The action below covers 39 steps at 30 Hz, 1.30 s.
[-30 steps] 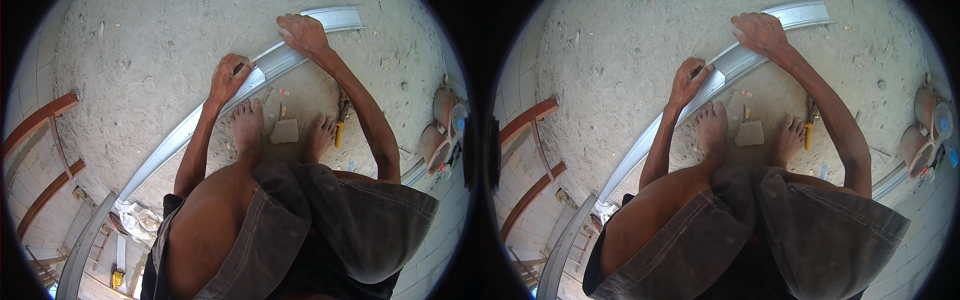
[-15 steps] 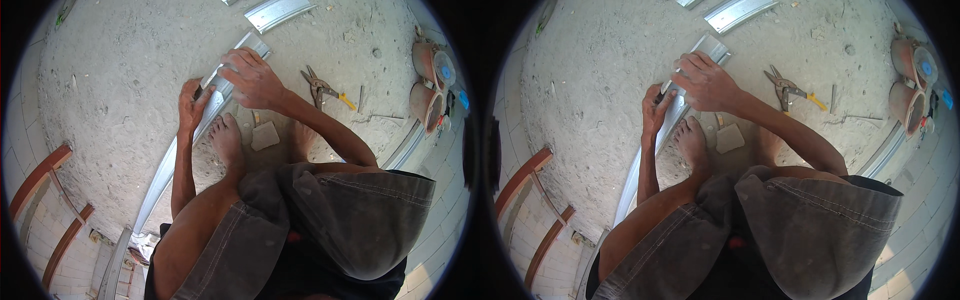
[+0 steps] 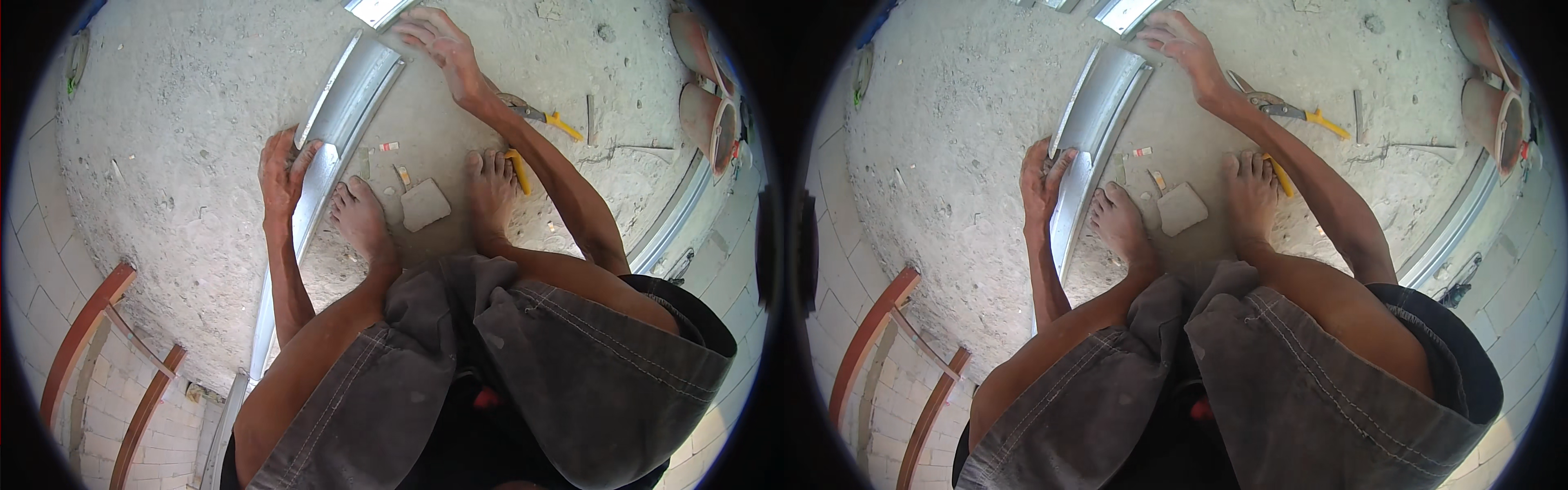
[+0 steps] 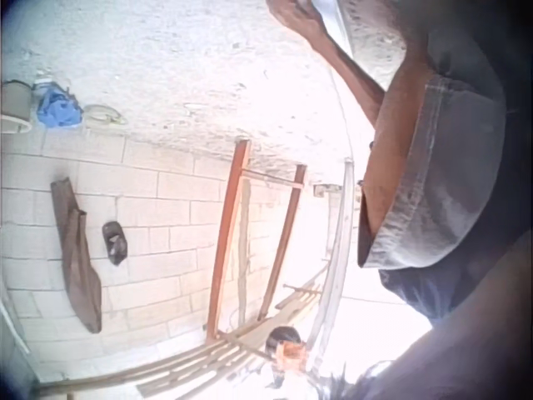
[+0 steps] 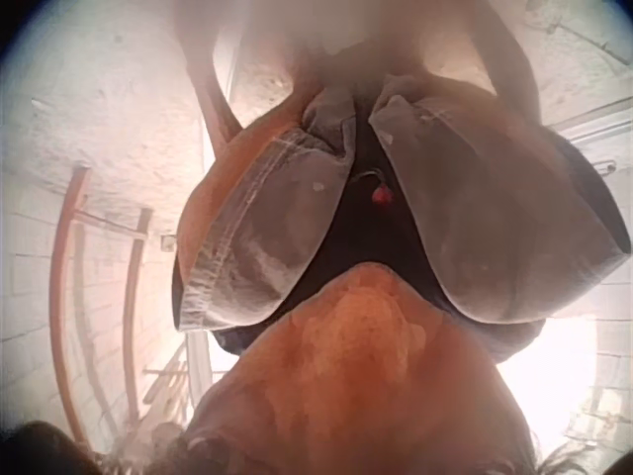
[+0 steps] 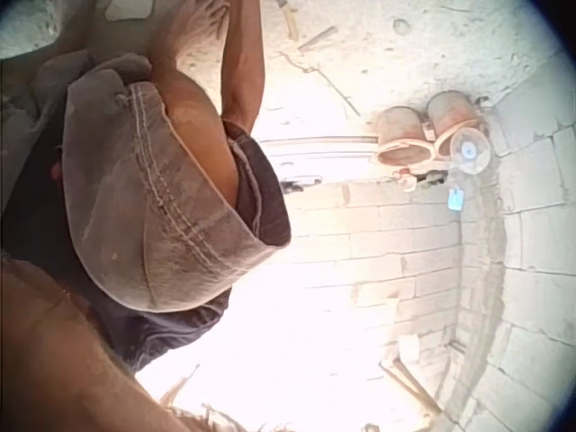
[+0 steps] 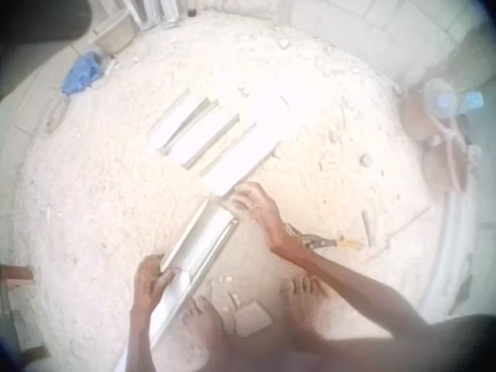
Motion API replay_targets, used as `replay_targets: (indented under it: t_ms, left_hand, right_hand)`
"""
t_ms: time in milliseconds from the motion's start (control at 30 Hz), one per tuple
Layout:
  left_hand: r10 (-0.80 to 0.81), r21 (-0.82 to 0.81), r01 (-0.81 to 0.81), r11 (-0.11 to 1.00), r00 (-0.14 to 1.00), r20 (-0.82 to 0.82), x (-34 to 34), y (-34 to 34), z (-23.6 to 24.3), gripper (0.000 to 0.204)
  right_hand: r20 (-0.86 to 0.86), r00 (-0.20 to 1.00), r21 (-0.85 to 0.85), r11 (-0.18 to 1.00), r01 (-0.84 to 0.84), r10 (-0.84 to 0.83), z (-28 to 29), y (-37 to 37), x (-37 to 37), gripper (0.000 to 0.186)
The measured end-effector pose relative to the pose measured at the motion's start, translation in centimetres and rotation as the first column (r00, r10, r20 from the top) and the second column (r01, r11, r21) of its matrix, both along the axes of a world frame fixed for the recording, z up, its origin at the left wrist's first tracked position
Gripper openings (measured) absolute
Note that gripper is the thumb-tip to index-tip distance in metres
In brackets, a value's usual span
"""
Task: The person holds a metal stud and uses snips to cut notches into the ends and sides of several metal studs.
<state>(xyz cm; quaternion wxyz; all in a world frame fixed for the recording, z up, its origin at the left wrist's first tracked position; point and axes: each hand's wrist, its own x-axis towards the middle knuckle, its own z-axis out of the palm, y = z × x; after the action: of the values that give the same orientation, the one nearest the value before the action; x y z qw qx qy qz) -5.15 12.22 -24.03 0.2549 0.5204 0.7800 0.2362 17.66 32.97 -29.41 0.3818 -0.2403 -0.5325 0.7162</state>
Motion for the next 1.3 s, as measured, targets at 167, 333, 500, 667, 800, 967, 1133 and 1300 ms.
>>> replay_targets:
  t_ms: [167, 333, 500, 667, 800, 967, 1133, 1300]
  left_hand:
    - [-0.035, -0.173, 0.013, 0.985, 0.991, -0.126, 0.1, 0.5, 1.1, 0.049]
    - [-0.044, -0.177, 0.015, 0.984, 0.986, -0.160, -0.1, 0.6, 1.0, 0.051]
    - [-0.023, -0.121, 0.007, 0.993, 0.991, -0.132, 0.1, 0.3, 1.1, 0.048]
    - [0.020, -0.162, -0.023, 0.987, 1.000, -0.019, -0.2, -0.2, 0.7, 0.049]
    - [-0.051, -0.129, 0.037, 0.991, 0.993, -0.105, -0.4, -0.3, 0.9, 0.048]
    - [-0.026, -0.077, 0.023, 0.997, 0.999, -0.044, -0.7, -0.7, 0.5, 0.046]
    - [0.013, 0.007, -0.012, 1.000, 0.996, -0.089, 1.9, -0.5, -0.5, 0.054]
    - [0.203, 0.086, -0.189, 0.978, 0.953, -0.223, 3.4, -4.8, 2.1, 0.047]
  right_hand:
    - [-0.051, 0.999, -0.087, 0.996, -0.008, 0.004, 0.3, -2.5, -1.4, 0.050]
    - [-0.066, 0.993, -0.050, 0.995, 0.090, -0.093, -0.2, -2.8, -1.6, 0.051]
    - [-0.093, 0.992, -0.026, 0.997, 0.078, -0.080, -1.3, -3.1, -1.5, 0.051]
    - [-0.117, 0.988, -0.254, 0.965, 0.065, -0.097, -0.8, -2.9, -1.8, 0.051]
    - [-0.162, 0.971, -0.292, 0.948, 0.126, -0.178, -1.4, -3.1, -2.2, 0.048]
    - [-0.109, 0.991, -0.172, 0.983, 0.058, -0.077, -1.5, -3.5, -2.0, 0.057]
    - [0.169, 0.976, -0.100, 0.983, 0.156, -0.138, -0.8, -1.6, 0.7, 0.072]
    - [0.691, 0.672, 0.551, 0.797, -0.248, -0.269, 2.6, -0.9, 7.1, 0.055]
